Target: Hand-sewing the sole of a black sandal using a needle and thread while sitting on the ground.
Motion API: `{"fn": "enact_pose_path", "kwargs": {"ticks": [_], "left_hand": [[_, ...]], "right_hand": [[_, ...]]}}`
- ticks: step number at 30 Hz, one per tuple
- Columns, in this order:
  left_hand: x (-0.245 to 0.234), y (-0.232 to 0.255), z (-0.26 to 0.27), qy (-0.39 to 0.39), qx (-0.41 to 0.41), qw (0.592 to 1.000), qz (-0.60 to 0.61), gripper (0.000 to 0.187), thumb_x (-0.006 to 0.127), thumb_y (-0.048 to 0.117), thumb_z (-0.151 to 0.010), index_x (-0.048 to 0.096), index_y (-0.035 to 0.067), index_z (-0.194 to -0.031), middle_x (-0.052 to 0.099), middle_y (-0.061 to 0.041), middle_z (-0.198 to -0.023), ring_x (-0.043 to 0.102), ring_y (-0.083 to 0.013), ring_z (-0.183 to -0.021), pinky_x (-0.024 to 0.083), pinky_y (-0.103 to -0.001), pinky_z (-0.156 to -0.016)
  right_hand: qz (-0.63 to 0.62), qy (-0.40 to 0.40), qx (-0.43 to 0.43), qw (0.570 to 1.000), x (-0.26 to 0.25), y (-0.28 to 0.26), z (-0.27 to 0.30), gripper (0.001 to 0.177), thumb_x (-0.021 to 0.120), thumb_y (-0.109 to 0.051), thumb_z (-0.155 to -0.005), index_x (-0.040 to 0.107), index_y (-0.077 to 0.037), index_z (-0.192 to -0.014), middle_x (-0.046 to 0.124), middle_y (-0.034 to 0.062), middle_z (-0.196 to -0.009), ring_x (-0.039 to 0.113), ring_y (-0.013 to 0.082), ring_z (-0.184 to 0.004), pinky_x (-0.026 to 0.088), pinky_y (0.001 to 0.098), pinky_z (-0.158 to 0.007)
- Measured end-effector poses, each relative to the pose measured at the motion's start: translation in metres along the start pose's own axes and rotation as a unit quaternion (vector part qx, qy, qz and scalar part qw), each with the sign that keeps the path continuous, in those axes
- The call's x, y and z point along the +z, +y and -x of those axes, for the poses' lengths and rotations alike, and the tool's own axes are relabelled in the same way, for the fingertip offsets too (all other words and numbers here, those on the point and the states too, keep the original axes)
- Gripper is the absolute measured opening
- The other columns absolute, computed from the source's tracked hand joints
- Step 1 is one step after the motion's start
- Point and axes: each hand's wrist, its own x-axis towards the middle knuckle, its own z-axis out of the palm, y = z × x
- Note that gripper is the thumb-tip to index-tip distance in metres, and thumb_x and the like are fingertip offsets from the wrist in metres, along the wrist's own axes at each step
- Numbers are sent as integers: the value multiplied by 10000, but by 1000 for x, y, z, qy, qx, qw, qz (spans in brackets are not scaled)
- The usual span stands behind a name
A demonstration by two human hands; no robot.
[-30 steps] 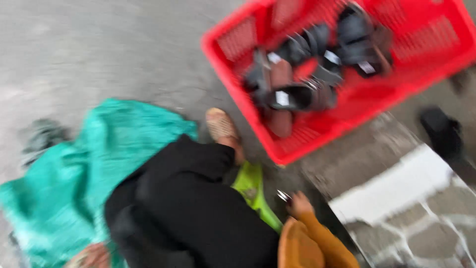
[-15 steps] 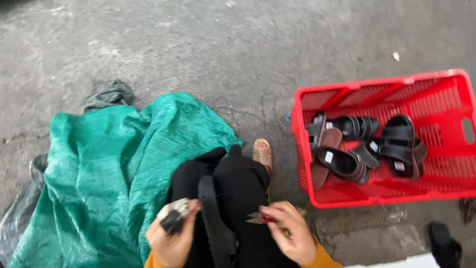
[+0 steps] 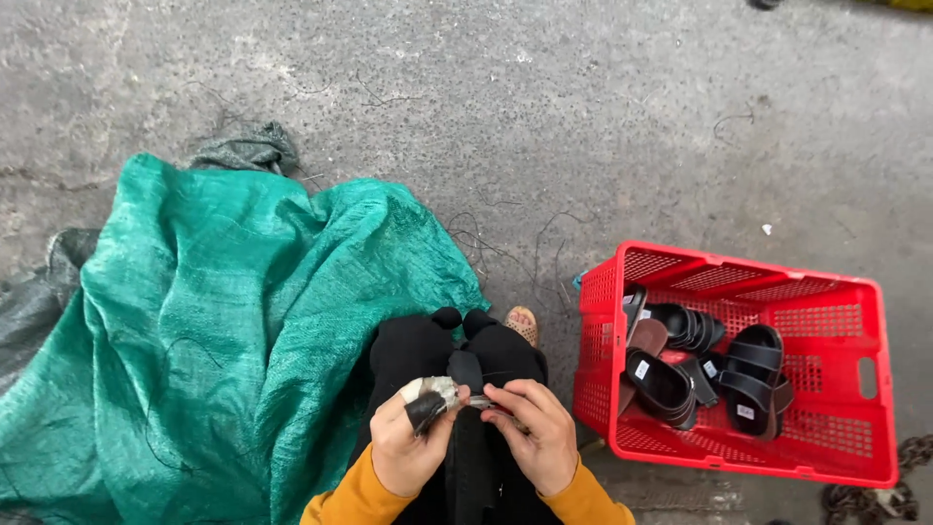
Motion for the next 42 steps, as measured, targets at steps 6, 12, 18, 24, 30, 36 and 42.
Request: {"fn": "enact_pose_path", "kwargs": {"ticks": [6, 12, 18, 24, 30, 36, 42], "left_hand": [[-18, -8, -20, 55, -39, 997, 27, 291, 597, -134, -701, 628, -20, -967, 672, -112, -990, 674, -188, -856, 562, -272, -774], [-33, -52, 7, -110, 51, 965, -232, 410, 660, 86, -649, 657, 103, -1059, 380, -215, -1423, 230, -503, -1370, 219, -604, -1077], [-35, -41, 31, -114, -40, 992, -19, 83, 716, 81, -748, 658, 36, -785, 599, -64, -898, 526, -232, -783, 429, -315, -676], [-32, -68, 44, -92, -251, 943, 199, 35, 722, -7, -776, 697, -14, -799, 593, -33, -774, 517, -84, -580, 453, -195, -516], [-54, -75, 42, -54, -358, 919, 155, 129, 709, 52, -768, 719, -26, -870, 769, -85, -768, 672, -142, -639, 534, -244, -597], [-87, -115, 26, 17, -317, 947, 50, 119, 611, 3, -905, 626, -44, -1014, 664, -101, -943, 583, -141, -789, 455, -235, -729], [-12, -94, -24, -223, -28, 938, -262, 434, 722, 394, -719, 705, 64, -999, 623, -109, -1041, 620, -274, -872, 499, -330, -761]], "right_hand": [[-107, -74, 66, 989, -17, 4, -5, 234, 725, 6, -735, 737, -23, -968, 655, 30, -921, 721, 106, -691, 530, 173, -577], [196, -111, -153, 962, -43, -50, -48, 304, 731, -206, -717, 704, -123, -1009, 604, -32, -932, 548, 120, -692, 446, 230, -569], [380, -209, -295, 852, -26, -64, -67, 240, 659, -234, -774, 621, -121, -982, 527, 9, -869, 494, 196, -731, 440, 278, -534], [417, -321, -270, 806, -10, -70, -79, 72, 589, -172, -784, 597, -104, -806, 555, 72, -851, 528, 271, -768, 497, 352, -554], [262, -211, -214, 917, -35, -64, -80, 88, 607, -173, -781, 637, -140, -858, 591, 28, -884, 554, 239, -783, 464, 330, -627], [-60, 13, 118, 991, -93, 81, 11, 355, 664, 13, -801, 639, -32, -1152, 576, 11, -957, 490, 104, -714, 400, 205, -633], [101, 173, 388, 900, -50, 276, 172, 342, 779, -154, -698, 695, -85, -1023, 642, 47, -824, 547, 149, -699, 481, 269, -654]]}}
